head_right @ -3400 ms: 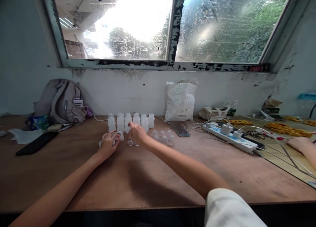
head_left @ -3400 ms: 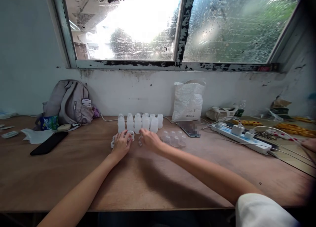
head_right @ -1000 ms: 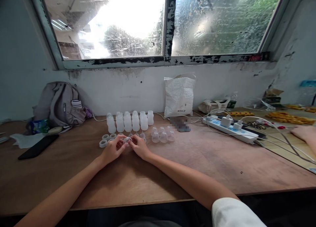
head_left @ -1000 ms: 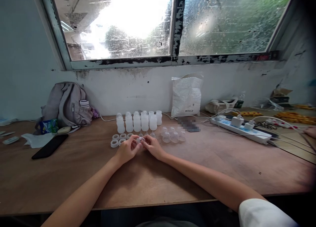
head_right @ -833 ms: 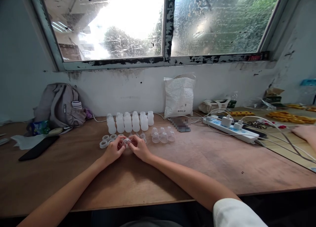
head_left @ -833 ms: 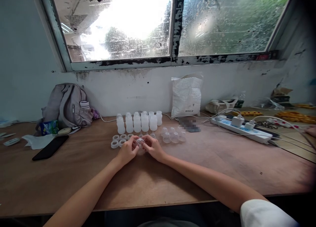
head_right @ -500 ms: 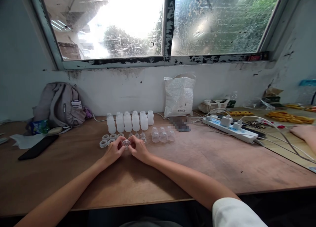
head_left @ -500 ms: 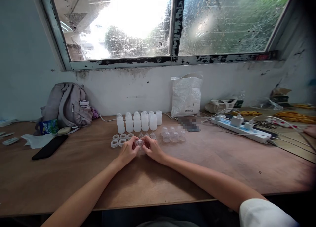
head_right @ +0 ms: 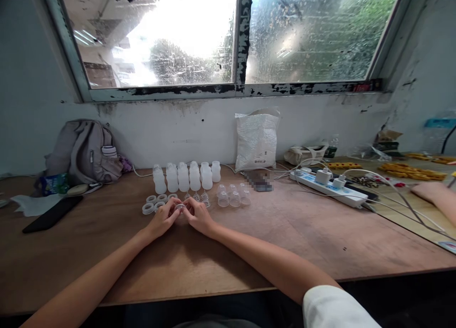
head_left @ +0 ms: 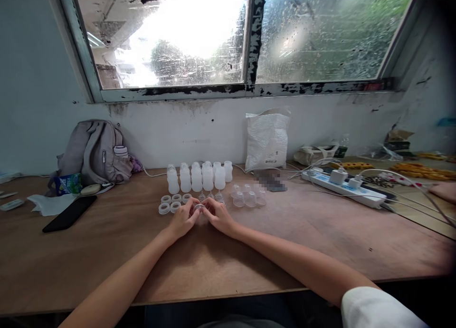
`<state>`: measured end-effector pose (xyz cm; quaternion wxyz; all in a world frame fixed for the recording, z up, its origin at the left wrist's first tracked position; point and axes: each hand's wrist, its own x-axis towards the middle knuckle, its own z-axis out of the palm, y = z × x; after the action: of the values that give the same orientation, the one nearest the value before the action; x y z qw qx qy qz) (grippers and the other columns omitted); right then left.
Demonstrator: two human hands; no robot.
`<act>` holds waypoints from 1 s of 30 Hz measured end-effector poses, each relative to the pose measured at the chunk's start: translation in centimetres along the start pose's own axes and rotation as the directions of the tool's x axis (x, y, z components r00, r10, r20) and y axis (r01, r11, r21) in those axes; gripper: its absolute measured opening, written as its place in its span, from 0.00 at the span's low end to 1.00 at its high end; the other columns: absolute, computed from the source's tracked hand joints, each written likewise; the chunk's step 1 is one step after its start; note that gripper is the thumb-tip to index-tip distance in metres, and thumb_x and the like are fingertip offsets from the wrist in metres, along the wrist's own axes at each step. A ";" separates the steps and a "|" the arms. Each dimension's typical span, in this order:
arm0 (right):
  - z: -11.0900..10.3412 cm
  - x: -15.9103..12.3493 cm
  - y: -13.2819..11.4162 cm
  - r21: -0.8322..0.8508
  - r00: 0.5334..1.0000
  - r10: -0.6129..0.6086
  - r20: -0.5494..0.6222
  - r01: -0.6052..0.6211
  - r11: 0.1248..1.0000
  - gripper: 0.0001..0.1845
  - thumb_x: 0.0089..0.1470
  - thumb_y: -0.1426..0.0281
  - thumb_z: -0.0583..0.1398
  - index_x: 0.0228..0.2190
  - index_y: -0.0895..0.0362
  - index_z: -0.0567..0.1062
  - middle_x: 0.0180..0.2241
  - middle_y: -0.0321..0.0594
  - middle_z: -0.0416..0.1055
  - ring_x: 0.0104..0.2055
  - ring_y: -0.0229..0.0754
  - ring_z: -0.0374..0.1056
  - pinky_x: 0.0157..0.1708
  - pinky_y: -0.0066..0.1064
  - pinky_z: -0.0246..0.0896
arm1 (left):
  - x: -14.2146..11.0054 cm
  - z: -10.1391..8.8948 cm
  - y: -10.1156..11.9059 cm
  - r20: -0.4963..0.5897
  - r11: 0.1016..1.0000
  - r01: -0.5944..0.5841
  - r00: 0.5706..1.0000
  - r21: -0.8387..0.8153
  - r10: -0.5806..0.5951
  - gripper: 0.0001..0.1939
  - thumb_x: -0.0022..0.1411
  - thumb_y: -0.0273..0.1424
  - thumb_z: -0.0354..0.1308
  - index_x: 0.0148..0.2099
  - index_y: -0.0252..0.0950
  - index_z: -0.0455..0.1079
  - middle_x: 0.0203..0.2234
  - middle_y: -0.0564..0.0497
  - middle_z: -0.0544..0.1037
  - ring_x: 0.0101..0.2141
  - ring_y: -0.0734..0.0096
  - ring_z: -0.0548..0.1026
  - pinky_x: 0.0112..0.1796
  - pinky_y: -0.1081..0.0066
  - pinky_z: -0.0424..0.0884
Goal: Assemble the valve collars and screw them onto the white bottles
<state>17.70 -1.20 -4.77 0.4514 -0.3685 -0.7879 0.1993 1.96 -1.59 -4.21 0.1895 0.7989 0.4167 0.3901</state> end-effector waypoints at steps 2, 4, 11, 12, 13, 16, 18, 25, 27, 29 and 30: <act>0.0 0.0 -0.1 -0.010 1.000 0.004 -0.007 -0.004 1.000 0.05 0.50 0.71 0.52 0.30 0.58 0.67 0.20 0.32 0.64 0.22 0.33 0.59 0.24 0.23 0.53 | 0.0 0.0 0.1 -0.005 1.000 0.006 1.000 -0.001 -0.006 0.09 0.57 0.34 0.46 0.39 0.37 0.61 0.18 0.57 0.64 0.20 0.77 0.64 0.24 0.77 0.59; -0.1 0.0 -0.1 -0.015 1.000 -0.001 0.001 0.001 1.000 0.05 0.50 0.71 0.52 0.29 0.58 0.67 0.20 0.32 0.64 0.22 0.32 0.58 0.24 0.23 0.53 | 0.0 0.0 0.2 -0.002 1.000 0.007 1.000 -0.010 -0.007 0.08 0.57 0.34 0.46 0.37 0.37 0.61 0.18 0.58 0.64 0.20 0.77 0.64 0.23 0.77 0.59; 0.2 0.0 0.2 -0.076 1.000 -0.011 0.016 0.012 0.997 0.05 0.50 0.71 0.52 0.26 0.58 0.66 0.19 0.32 0.63 0.21 0.32 0.58 0.23 0.22 0.51 | -0.1 -0.1 0.5 0.021 1.000 0.000 1.000 -0.011 0.001 0.06 0.58 0.33 0.45 0.34 0.37 0.60 0.18 0.57 0.66 0.20 0.76 0.66 0.24 0.77 0.60; 0.2 0.0 0.3 -0.087 1.000 -0.013 0.012 0.014 0.996 0.05 0.50 0.71 0.52 0.25 0.58 0.65 0.19 0.32 0.63 0.21 0.32 0.58 0.23 0.22 0.51 | -0.1 0.0 0.6 0.021 1.000 -0.002 1.000 -0.010 0.002 0.06 0.58 0.33 0.45 0.34 0.37 0.60 0.18 0.57 0.67 0.21 0.75 0.67 0.24 0.77 0.60; 0.3 0.0 0.4 -0.098 1.000 -0.015 0.011 0.016 0.995 0.05 0.50 0.71 0.52 0.25 0.58 0.65 0.19 0.32 0.62 0.21 0.32 0.58 0.23 0.22 0.51 | -0.1 0.0 0.6 0.020 1.000 -0.002 1.000 -0.006 0.002 0.06 0.58 0.33 0.45 0.34 0.37 0.60 0.18 0.57 0.68 0.21 0.75 0.68 0.24 0.77 0.61; 0.5 0.1 0.7 -0.128 1.000 -0.014 0.011 0.015 0.992 0.04 0.49 0.72 0.52 0.24 0.58 0.64 0.19 0.32 0.63 0.22 0.32 0.58 0.23 0.22 0.51 | 0.0 0.2 0.4 0.021 1.000 0.010 1.000 0.029 -0.011 0.06 0.58 0.33 0.45 0.34 0.37 0.61 0.20 0.55 0.70 0.23 0.73 0.70 0.25 0.76 0.61; 0.6 0.2 0.7 -0.143 1.000 -0.006 0.013 0.008 0.990 0.03 0.48 0.73 0.52 0.24 0.58 0.64 0.20 0.32 0.63 0.22 0.33 0.58 0.23 0.22 0.51 | 0.0 0.3 0.2 0.028 0.997 0.033 0.999 0.069 -0.035 0.07 0.58 0.34 0.45 0.35 0.38 0.61 0.22 0.54 0.72 0.24 0.72 0.71 0.26 0.76 0.62; 0.5 0.4 0.7 -0.118 1.000 -0.008 0.014 0.010 0.993 0.04 0.47 0.74 0.52 0.29 0.58 0.66 0.23 0.34 0.66 0.23 0.33 0.59 0.25 0.23 0.52 | 0.0 0.2 -0.3 0.019 0.987 0.070 0.997 0.141 -0.074 0.09 0.58 0.33 0.45 0.41 0.38 0.60 0.22 0.54 0.72 0.25 0.71 0.70 0.27 0.75 0.62; 0.5 0.3 0.8 -0.105 1.000 -0.012 0.026 0.015 0.994 0.08 0.45 0.76 0.53 0.32 0.57 0.65 0.25 0.34 0.66 0.24 0.33 0.60 0.26 0.23 0.53 | 0.0 0.1 -0.4 0.024 0.987 0.064 0.997 0.150 -0.068 0.11 0.55 0.31 0.48 0.42 0.38 0.59 0.22 0.54 0.71 0.24 0.72 0.69 0.26 0.75 0.62; 0.6 0.3 1.0 -0.103 0.999 -0.009 0.034 0.013 0.995 0.11 0.43 0.78 0.53 0.33 0.57 0.65 0.26 0.35 0.67 0.26 0.34 0.61 0.27 0.23 0.53 | 0.0 0.1 -0.4 0.027 0.984 0.057 0.998 0.170 -0.063 0.13 0.52 0.29 0.50 0.42 0.38 0.59 0.23 0.55 0.70 0.24 0.73 0.69 0.26 0.76 0.62; 0.6 0.3 1.0 -0.105 0.999 -0.010 0.037 0.014 0.994 0.12 0.43 0.78 0.53 0.34 0.57 0.65 0.26 0.35 0.67 0.26 0.35 0.61 0.28 0.24 0.53 | 0.1 0.1 -0.4 0.023 0.981 0.055 0.998 0.184 -0.061 0.14 0.51 0.28 0.51 0.42 0.39 0.59 0.23 0.55 0.70 0.24 0.73 0.69 0.26 0.76 0.62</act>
<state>17.46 -0.27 -5.59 0.4182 -0.3834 -0.8075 0.1614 1.84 -1.28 -4.54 0.1323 0.8060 0.4712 0.3329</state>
